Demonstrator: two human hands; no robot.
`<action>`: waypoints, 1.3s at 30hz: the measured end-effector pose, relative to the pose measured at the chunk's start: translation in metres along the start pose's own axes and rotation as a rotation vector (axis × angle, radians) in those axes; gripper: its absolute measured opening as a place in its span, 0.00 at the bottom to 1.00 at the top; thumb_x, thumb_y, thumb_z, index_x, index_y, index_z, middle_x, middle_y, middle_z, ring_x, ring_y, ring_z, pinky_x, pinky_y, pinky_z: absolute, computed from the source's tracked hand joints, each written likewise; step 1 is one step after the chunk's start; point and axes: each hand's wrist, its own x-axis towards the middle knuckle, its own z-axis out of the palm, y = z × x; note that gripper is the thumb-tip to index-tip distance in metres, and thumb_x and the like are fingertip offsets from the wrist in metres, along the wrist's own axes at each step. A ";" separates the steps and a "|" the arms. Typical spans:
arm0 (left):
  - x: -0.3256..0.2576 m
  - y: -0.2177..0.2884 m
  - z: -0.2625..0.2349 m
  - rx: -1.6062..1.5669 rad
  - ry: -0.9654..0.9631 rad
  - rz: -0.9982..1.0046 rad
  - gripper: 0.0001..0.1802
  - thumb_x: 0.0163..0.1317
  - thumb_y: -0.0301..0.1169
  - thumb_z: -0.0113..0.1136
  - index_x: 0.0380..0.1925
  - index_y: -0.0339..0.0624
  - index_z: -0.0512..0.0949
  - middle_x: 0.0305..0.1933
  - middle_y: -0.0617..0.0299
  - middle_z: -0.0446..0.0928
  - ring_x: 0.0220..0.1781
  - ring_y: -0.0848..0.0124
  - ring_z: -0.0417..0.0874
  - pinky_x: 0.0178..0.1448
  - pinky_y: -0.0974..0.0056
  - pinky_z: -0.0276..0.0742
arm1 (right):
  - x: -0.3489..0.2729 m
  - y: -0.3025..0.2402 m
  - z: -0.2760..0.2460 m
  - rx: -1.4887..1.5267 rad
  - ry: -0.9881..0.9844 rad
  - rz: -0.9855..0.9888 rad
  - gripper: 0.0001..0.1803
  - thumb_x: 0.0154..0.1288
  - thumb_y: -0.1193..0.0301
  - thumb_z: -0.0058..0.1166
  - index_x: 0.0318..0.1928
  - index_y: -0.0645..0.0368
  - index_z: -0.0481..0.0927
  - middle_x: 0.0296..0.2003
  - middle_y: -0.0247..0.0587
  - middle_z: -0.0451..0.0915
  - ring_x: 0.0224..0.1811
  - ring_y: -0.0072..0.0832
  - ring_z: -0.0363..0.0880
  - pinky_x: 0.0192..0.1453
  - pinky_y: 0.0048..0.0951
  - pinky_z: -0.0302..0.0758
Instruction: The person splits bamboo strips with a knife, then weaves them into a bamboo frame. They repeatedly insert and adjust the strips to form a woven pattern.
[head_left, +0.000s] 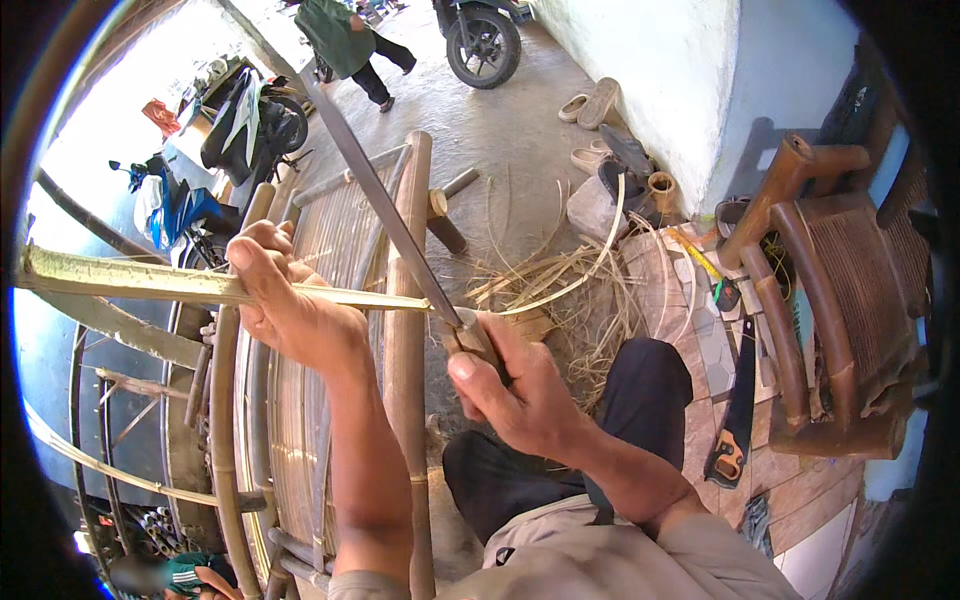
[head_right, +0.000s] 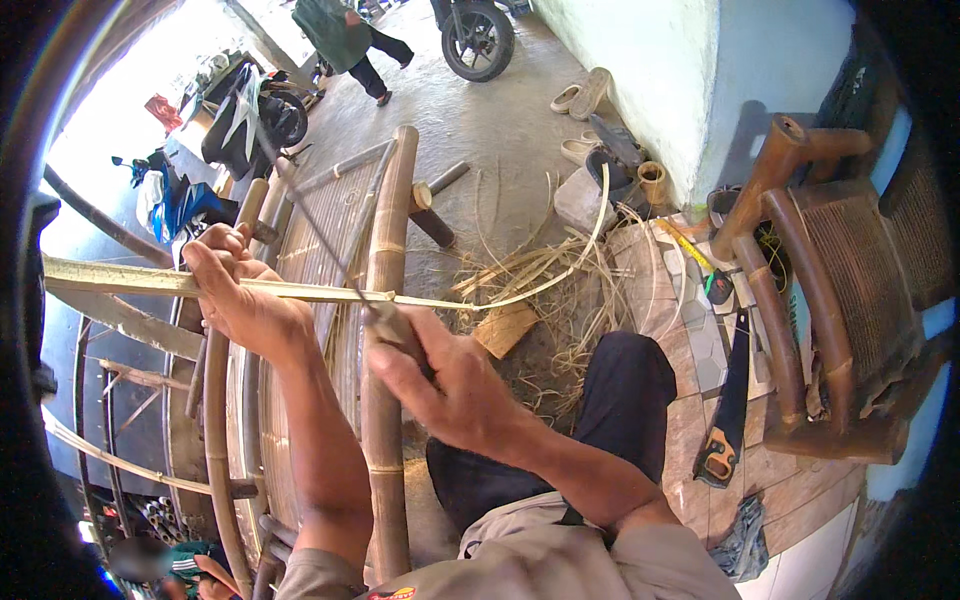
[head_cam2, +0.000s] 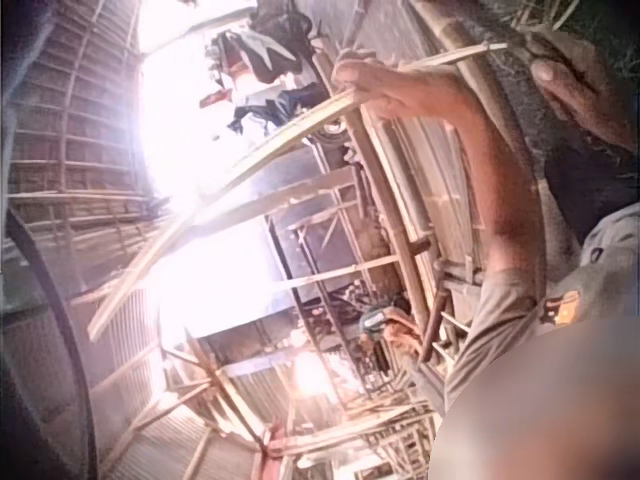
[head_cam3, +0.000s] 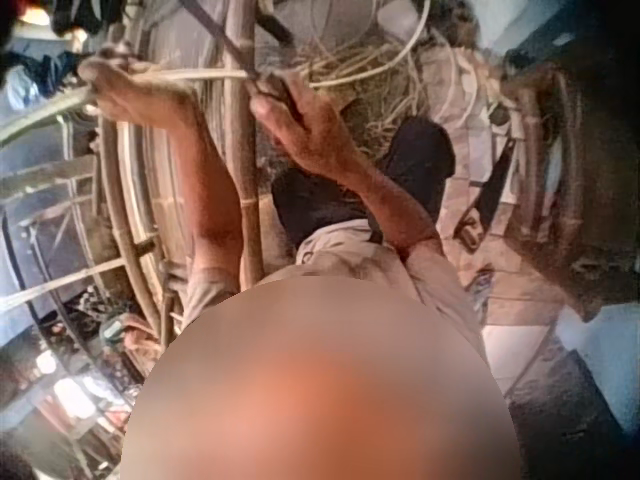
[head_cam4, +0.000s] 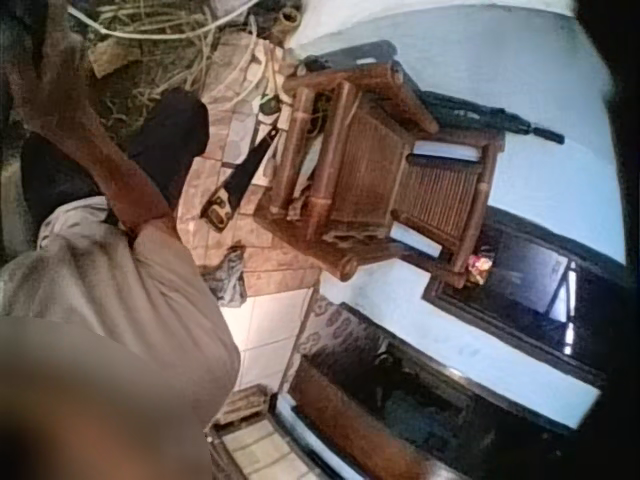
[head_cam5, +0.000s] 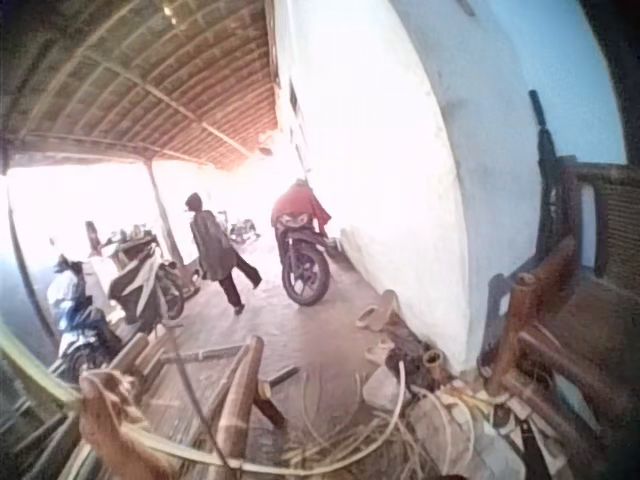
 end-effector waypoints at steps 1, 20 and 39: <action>-0.002 0.000 0.002 0.006 -0.001 0.012 0.23 0.78 0.43 0.52 0.22 0.49 0.62 0.34 0.62 0.68 0.42 0.69 0.67 0.56 0.57 0.63 | 0.007 -0.003 0.003 -0.010 -0.031 -0.053 0.17 0.77 0.61 0.52 0.52 0.64 0.73 0.23 0.30 0.74 0.23 0.16 0.71 0.27 0.25 0.71; -0.010 -0.002 0.011 0.062 0.021 0.040 0.17 0.75 0.44 0.57 0.35 0.42 0.75 0.36 0.68 0.65 0.39 0.79 0.61 0.46 0.69 0.56 | 0.031 0.052 0.021 -0.263 -0.016 0.174 0.21 0.74 0.55 0.54 0.43 0.64 0.76 0.27 0.59 0.80 0.35 0.62 0.82 0.37 0.51 0.77; 0.000 -0.010 0.004 0.098 0.067 0.099 0.18 0.77 0.45 0.52 0.39 0.40 0.75 0.37 0.67 0.67 0.39 0.75 0.64 0.49 0.67 0.59 | 0.025 0.054 0.012 -0.426 -0.030 0.332 0.21 0.74 0.54 0.55 0.40 0.63 0.72 0.26 0.53 0.79 0.26 0.51 0.80 0.32 0.44 0.75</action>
